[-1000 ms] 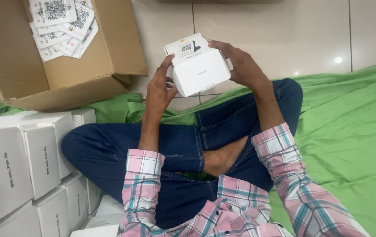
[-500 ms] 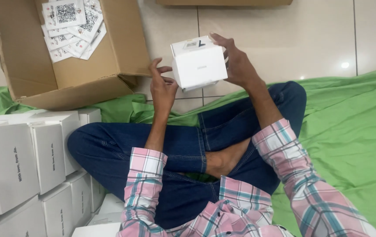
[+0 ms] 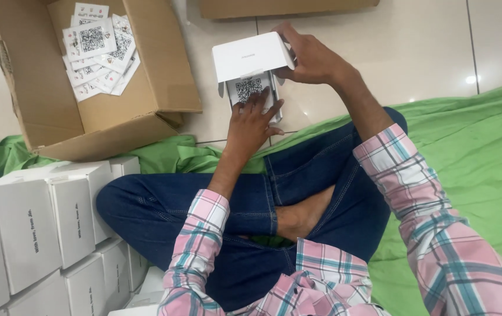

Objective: The person packs electronic equipment into product boxes and labels them with stickers.

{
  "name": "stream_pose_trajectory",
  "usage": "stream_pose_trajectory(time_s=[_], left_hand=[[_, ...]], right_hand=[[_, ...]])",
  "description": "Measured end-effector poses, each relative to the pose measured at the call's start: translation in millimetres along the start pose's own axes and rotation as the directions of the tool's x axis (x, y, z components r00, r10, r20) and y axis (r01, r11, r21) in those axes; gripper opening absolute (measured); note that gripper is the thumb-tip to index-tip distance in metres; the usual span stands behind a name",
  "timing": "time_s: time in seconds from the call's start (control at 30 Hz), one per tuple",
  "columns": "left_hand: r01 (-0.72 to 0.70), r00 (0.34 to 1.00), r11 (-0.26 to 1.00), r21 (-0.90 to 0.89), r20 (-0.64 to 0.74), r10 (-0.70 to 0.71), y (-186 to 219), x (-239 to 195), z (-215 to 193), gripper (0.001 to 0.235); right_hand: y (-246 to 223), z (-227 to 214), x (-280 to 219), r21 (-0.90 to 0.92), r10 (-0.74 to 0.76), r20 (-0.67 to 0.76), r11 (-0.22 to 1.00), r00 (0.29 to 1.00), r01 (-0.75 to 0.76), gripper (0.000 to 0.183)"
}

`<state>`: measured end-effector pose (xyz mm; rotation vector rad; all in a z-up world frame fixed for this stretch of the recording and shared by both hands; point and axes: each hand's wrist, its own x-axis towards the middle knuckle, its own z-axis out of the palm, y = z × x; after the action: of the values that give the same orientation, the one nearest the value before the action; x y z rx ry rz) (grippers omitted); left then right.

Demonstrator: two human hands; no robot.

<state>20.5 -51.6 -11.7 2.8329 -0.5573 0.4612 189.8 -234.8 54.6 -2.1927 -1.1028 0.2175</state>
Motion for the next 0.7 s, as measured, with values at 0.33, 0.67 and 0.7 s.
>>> stream_pose_trajectory(time_s=[0.33,0.67,0.7], left_hand=[[0.108,0.978,0.994,0.034,0.178,-0.112,-16,19,19,0.069],[0.061,0.994,0.992,0.112,-0.103,-0.049,-17,11,32,0.048],[0.083,0.996,0.994,0.065,-0.035,-0.081,-17,10,33,0.048]], right_hand=[[-15,2,-5,0.034,0.007,0.035,0.999,0.999,-0.008,0.072],[-6,16,-13,0.112,-0.026,-0.042,0.993,0.999,0.030,0.070],[-7,17,-13,0.124,-0.024,-0.043,0.992,0.999,0.030,0.070]])
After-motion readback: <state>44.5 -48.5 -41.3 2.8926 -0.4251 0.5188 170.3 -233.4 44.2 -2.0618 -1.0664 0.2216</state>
